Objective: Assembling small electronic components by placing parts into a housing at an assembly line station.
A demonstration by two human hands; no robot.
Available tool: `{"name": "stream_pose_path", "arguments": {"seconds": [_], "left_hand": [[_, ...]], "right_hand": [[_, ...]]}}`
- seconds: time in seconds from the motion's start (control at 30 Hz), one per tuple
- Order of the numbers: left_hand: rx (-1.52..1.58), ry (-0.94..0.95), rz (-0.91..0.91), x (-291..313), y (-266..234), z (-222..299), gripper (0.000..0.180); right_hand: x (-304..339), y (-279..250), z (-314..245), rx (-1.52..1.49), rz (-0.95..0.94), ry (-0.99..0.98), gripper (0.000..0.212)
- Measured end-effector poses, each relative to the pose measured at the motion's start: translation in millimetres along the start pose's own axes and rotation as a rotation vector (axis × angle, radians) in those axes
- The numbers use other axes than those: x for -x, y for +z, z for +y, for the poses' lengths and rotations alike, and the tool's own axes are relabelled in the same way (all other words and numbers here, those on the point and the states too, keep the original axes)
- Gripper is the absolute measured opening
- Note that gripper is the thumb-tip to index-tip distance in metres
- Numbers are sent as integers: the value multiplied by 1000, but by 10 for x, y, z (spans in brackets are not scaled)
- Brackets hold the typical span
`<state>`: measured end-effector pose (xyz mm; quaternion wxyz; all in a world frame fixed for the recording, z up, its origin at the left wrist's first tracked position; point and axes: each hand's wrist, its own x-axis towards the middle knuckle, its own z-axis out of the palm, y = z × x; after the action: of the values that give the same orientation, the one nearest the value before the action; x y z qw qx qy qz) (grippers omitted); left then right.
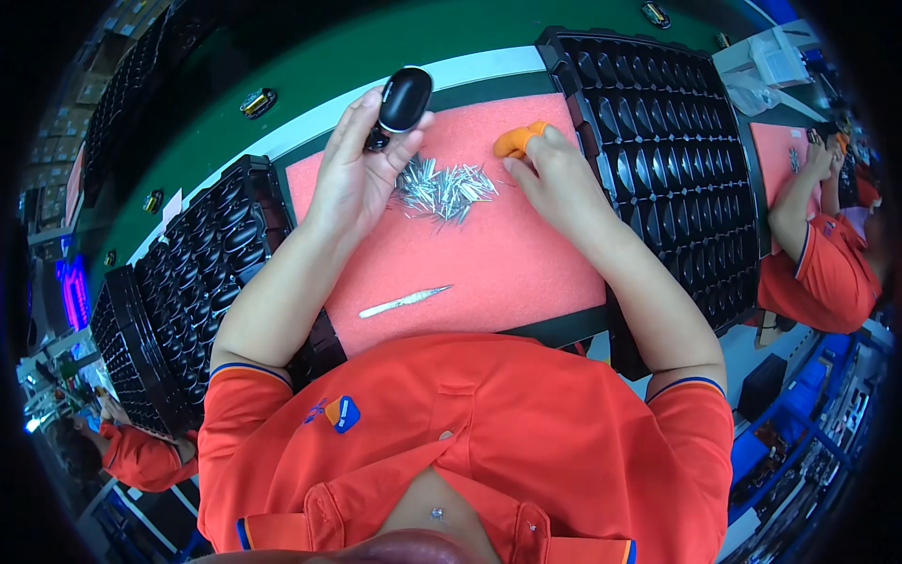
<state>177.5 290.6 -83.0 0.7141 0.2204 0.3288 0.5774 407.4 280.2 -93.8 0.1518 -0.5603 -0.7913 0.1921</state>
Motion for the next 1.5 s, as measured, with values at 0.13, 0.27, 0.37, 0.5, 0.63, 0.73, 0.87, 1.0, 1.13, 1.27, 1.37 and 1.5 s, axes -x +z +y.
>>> {"name": "stream_pose_path", "arguments": {"seconds": [0.13, 0.27, 0.37, 0.5, 0.63, 0.73, 0.87, 1.0, 1.13, 1.27, 1.37, 1.5], "left_hand": [[-94, -31, -27, 25, 16, -25, 33], [-188, -75, -37, 57, 65, -28, 39], [-234, -106, -58, 85, 103, -3, 40], [-281, -109, -83, 113, 97, -37, 40], [-322, -118, -88, 123, 102, -33, 38], [-335, -117, -94, 122, 102, -37, 38], [-439, -124, -118, 126, 100, -59, 38], [-438, -199, -88, 139, 103, -65, 37], [-420, -280, -86, 124, 116, -71, 36], [-381, -301, -88, 108, 134, -99, 34], [-365, -314, -80, 108, 134, -101, 34], [-358, -310, -81, 122, 129, -104, 34]], "right_hand": [[-26, -27, 26, 45, 11, -112, 18], [-108, -68, 125, 47, -71, -276, 18], [-183, -116, 139, 19, -141, -338, 18], [-255, -176, 91, 76, -258, -352, 19], [-267, -81, 112, 80, -209, -379, 19], [-218, -46, 95, 85, -129, -366, 20], [-204, 4, 114, -30, -63, -274, 19], [-186, -122, 8, -210, 26, -16, 16], [-188, -355, -243, -227, 154, -270, 15], [-164, -261, -261, 85, 177, -486, 19], [-139, -227, -259, 145, 171, -452, 20], [-118, -234, -256, 192, 221, -484, 22]]}}
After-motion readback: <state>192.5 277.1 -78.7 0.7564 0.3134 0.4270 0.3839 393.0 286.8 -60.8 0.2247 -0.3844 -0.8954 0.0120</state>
